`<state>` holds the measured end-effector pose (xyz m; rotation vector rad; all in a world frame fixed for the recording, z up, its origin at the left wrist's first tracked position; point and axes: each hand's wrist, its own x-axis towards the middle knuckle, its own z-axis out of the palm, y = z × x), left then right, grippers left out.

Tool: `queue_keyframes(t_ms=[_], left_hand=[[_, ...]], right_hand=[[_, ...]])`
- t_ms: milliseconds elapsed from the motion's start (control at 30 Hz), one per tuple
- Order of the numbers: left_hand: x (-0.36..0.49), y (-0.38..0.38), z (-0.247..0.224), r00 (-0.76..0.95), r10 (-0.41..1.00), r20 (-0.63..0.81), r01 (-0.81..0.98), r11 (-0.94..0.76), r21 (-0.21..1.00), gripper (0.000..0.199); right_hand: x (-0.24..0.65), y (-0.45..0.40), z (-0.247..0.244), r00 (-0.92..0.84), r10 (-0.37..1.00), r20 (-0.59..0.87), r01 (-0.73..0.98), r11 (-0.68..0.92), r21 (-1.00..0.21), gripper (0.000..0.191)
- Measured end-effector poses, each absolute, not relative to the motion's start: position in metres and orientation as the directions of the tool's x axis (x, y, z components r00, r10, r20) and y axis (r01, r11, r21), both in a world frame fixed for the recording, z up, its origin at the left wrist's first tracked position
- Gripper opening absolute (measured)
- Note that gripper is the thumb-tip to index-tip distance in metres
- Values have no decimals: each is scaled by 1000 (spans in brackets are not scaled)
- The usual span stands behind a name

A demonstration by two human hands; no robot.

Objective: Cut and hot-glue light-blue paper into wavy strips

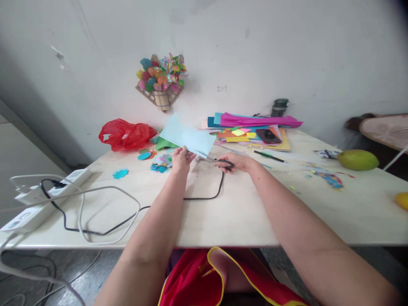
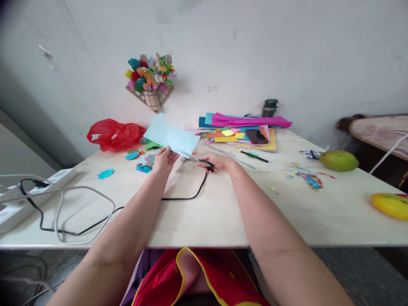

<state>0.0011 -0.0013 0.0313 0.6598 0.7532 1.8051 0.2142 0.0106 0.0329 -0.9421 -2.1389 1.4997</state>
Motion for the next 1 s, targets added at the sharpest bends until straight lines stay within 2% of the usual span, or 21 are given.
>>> queue_keyframes(t_ms=[433,1000], left_hand=[[0,-1,32,-331,940,78,-591,-271,760,24],[1,2,29,-307,949,70,-591,-248,768,28]], right_hand=[[214,9,35,-695,716,-65,341,248,-907,38],[213,12,30,-725,687,-42,268,225,-937,31]])
